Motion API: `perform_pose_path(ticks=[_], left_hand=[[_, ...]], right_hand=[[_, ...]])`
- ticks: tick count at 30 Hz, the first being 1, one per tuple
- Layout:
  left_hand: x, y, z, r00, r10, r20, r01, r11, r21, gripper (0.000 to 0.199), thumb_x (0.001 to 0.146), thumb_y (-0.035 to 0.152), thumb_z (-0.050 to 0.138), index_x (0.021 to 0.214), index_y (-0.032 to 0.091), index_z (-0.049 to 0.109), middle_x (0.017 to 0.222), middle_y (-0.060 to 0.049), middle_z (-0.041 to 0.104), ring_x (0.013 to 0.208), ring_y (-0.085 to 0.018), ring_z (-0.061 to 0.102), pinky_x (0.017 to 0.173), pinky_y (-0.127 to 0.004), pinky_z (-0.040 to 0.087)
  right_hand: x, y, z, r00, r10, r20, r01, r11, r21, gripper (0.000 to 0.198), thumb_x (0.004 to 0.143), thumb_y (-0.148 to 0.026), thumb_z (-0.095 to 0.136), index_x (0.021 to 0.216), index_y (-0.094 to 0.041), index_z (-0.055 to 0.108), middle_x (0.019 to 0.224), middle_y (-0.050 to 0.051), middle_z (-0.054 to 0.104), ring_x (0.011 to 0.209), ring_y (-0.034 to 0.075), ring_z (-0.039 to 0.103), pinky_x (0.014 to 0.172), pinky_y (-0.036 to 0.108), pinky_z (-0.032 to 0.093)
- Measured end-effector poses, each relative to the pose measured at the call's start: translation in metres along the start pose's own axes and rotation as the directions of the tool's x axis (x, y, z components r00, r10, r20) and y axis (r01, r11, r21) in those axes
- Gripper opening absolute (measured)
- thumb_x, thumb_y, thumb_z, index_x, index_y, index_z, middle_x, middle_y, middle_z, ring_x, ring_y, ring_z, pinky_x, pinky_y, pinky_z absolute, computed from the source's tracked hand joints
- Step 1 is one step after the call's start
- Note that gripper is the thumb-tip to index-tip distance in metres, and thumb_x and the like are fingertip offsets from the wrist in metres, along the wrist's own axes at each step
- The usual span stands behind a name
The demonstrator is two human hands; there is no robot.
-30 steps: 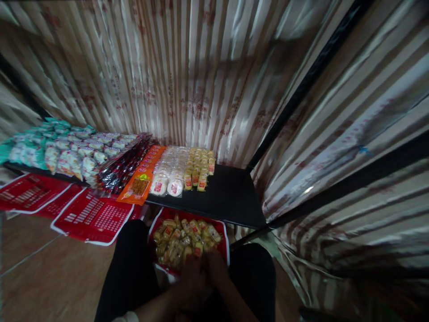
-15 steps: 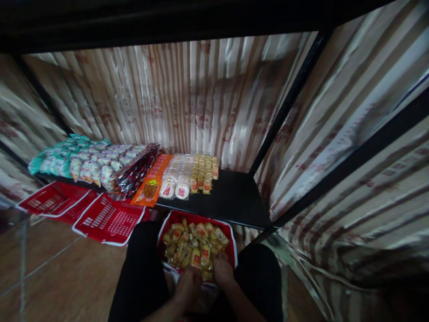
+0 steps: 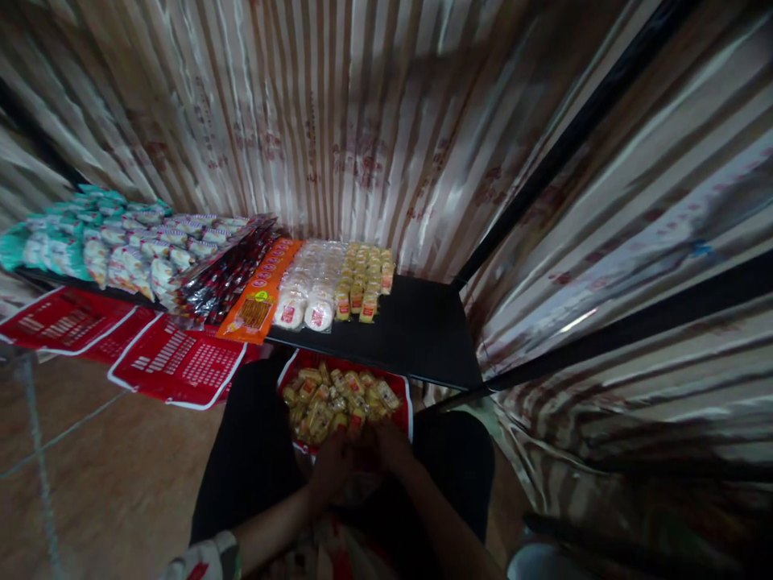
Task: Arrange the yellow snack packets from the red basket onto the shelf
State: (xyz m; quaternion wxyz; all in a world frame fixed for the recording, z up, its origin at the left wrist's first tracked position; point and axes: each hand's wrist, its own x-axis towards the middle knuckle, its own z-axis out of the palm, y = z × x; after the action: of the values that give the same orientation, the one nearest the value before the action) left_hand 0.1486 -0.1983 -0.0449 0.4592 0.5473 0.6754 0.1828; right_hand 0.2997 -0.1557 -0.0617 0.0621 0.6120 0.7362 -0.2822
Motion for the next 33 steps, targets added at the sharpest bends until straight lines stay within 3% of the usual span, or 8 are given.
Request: perform_pose_path(ticks=[3,5,10,13,16,23,28,33], left_hand=[[0.013,0.001,0.005,0.999,-0.009,-0.044,0.008,1.000,-0.008,0.032,0.077,0.008,0.039,0.096,0.013,0.063,0.102,-0.009,0.065,0.101,-0.018,0.057,0.092,-0.028,0.039],[0.023,0.002,0.008,0.997,-0.040,-0.066,0.036,0.997,-0.064,0.028,0.077,0.011,0.042,0.096,0.014,0.063,0.101,-0.009,0.066,0.099,-0.019,0.058,0.091,-0.029,0.041],[0.045,0.014,0.011,1.000,-0.024,-0.003,0.022,0.955,-0.296,0.030,0.073,0.015,0.049,0.101,0.013,0.061,0.106,-0.009,0.066,0.099,-0.020,0.060,0.090,-0.030,0.044],[0.050,0.025,0.009,0.999,0.036,0.016,-0.026,0.909,-0.417,0.037,0.071,0.015,0.049,0.107,0.014,0.059,0.109,-0.007,0.066,0.100,-0.019,0.060,0.091,-0.030,0.045],[0.049,0.036,0.004,0.999,0.034,-0.024,-0.041,0.892,-0.451,0.035,0.073,0.018,0.051,0.106,0.016,0.060,0.104,-0.006,0.067,0.098,-0.020,0.061,0.089,-0.032,0.047],[0.047,0.053,-0.011,0.995,-0.005,-0.098,-0.031,0.932,-0.362,0.032,0.072,0.020,0.055,0.102,0.013,0.061,0.097,-0.008,0.068,0.091,-0.021,0.062,0.085,-0.034,0.048],[0.048,0.058,-0.014,0.994,0.016,-0.107,-0.048,0.951,-0.305,0.033,0.071,0.020,0.058,0.103,0.013,0.061,0.101,-0.009,0.067,0.092,-0.022,0.062,0.086,-0.035,0.048],[0.044,0.062,-0.011,0.987,0.079,-0.143,-0.116,0.953,-0.280,0.035,0.073,0.023,0.057,0.107,0.013,0.058,0.106,-0.011,0.065,0.097,-0.022,0.060,0.089,-0.036,0.046]], right_hand=[[0.004,0.010,-0.012,0.999,-0.020,-0.030,0.024,0.989,0.143,0.036,0.082,-0.020,0.043,0.114,-0.015,0.059,0.115,0.014,0.062,0.108,0.024,0.057,0.093,0.034,0.040],[0.008,0.015,-0.020,0.996,-0.030,-0.082,0.057,0.935,0.349,0.035,0.082,-0.026,0.047,0.114,-0.017,0.058,0.108,0.012,0.066,0.100,0.023,0.061,0.089,0.035,0.044],[0.016,0.019,-0.032,0.992,-0.014,-0.127,0.116,0.520,0.846,0.040,0.068,-0.035,0.064,0.106,-0.022,0.061,0.104,0.005,0.068,0.099,0.023,0.062,0.091,0.039,0.046],[0.016,0.016,-0.039,0.998,0.036,-0.053,0.039,0.312,0.949,0.045,0.063,-0.040,0.069,0.103,-0.022,0.062,0.105,0.005,0.068,0.101,0.025,0.061,0.093,0.041,0.045],[0.015,0.011,-0.046,0.998,0.054,0.015,-0.023,0.169,0.985,0.049,0.062,-0.045,0.071,0.105,-0.022,0.062,0.106,0.004,0.068,0.102,0.026,0.061,0.093,0.043,0.044],[0.013,0.002,-0.058,0.998,0.065,0.011,-0.017,0.099,0.995,0.049,0.060,-0.046,0.074,0.102,-0.023,0.067,0.102,0.003,0.070,0.101,0.026,0.061,0.093,0.042,0.044],[0.015,-0.002,-0.059,0.988,0.140,-0.069,0.043,0.179,0.983,0.046,0.063,-0.052,0.070,0.098,-0.022,0.067,0.100,0.004,0.070,0.098,0.025,0.062,0.090,0.041,0.046],[0.010,-0.003,-0.060,0.965,0.236,-0.111,0.076,0.150,0.986,0.040,0.063,-0.053,0.069,0.089,-0.021,0.069,0.090,0.004,0.071,0.090,0.025,0.064,0.082,0.041,0.050]])
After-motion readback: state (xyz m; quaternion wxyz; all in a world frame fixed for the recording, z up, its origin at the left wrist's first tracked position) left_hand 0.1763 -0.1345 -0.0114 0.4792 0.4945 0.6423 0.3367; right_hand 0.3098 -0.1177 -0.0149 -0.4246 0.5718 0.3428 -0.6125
